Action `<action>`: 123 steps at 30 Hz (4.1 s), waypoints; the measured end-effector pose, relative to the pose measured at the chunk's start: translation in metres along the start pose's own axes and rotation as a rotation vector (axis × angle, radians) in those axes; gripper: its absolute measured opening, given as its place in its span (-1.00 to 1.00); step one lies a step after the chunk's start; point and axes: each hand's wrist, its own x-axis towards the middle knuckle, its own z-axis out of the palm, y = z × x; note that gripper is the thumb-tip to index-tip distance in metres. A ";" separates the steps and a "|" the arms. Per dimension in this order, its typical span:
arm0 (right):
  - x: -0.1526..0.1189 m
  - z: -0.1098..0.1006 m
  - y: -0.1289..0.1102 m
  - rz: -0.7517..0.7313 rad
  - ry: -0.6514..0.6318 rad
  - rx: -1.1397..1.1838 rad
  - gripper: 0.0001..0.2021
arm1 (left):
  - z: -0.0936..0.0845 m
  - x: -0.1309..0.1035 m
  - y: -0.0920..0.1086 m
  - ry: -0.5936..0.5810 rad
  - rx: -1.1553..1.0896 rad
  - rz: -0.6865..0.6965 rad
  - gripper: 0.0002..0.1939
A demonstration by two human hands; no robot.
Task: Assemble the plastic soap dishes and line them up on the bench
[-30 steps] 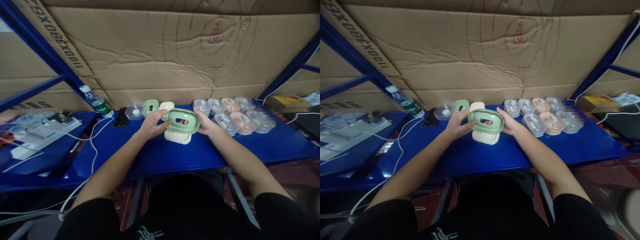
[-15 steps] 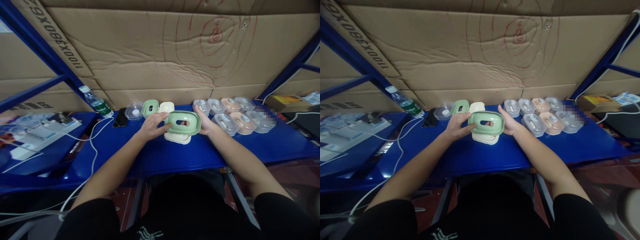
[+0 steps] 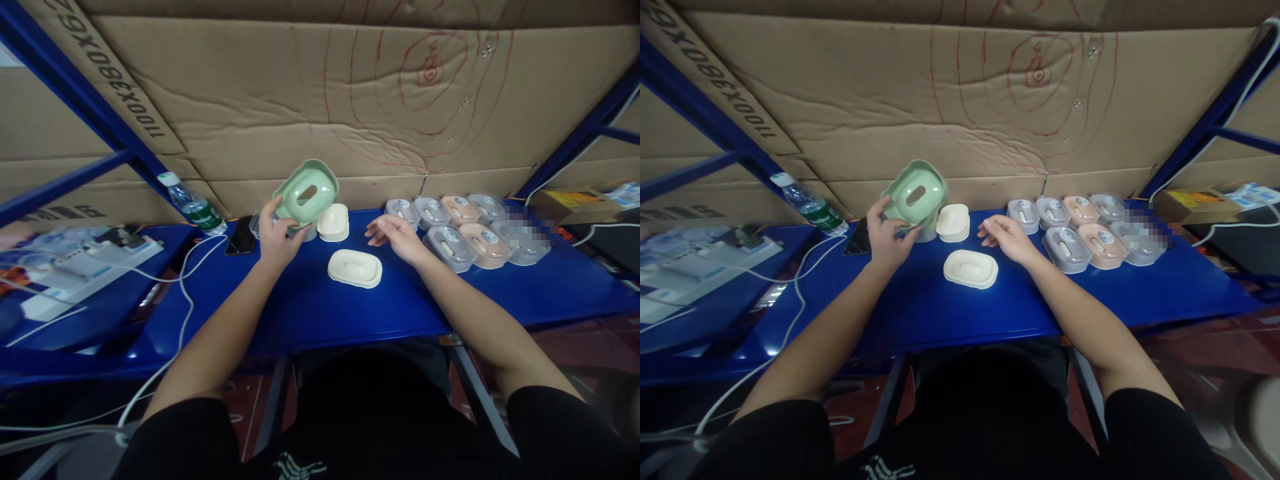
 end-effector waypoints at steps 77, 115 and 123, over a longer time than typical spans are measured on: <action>-0.004 -0.001 0.007 -0.096 -0.138 -0.216 -0.44 | 0.011 -0.006 0.040 -0.341 -0.065 0.489 -0.69; -0.004 0.026 0.041 -0.051 -0.165 -0.311 -0.33 | 0.031 0.000 0.033 -0.435 0.184 0.120 -0.79; -0.004 0.020 0.034 -0.067 -0.154 -0.381 -0.40 | 0.033 -0.004 0.034 -0.502 0.222 0.112 -0.71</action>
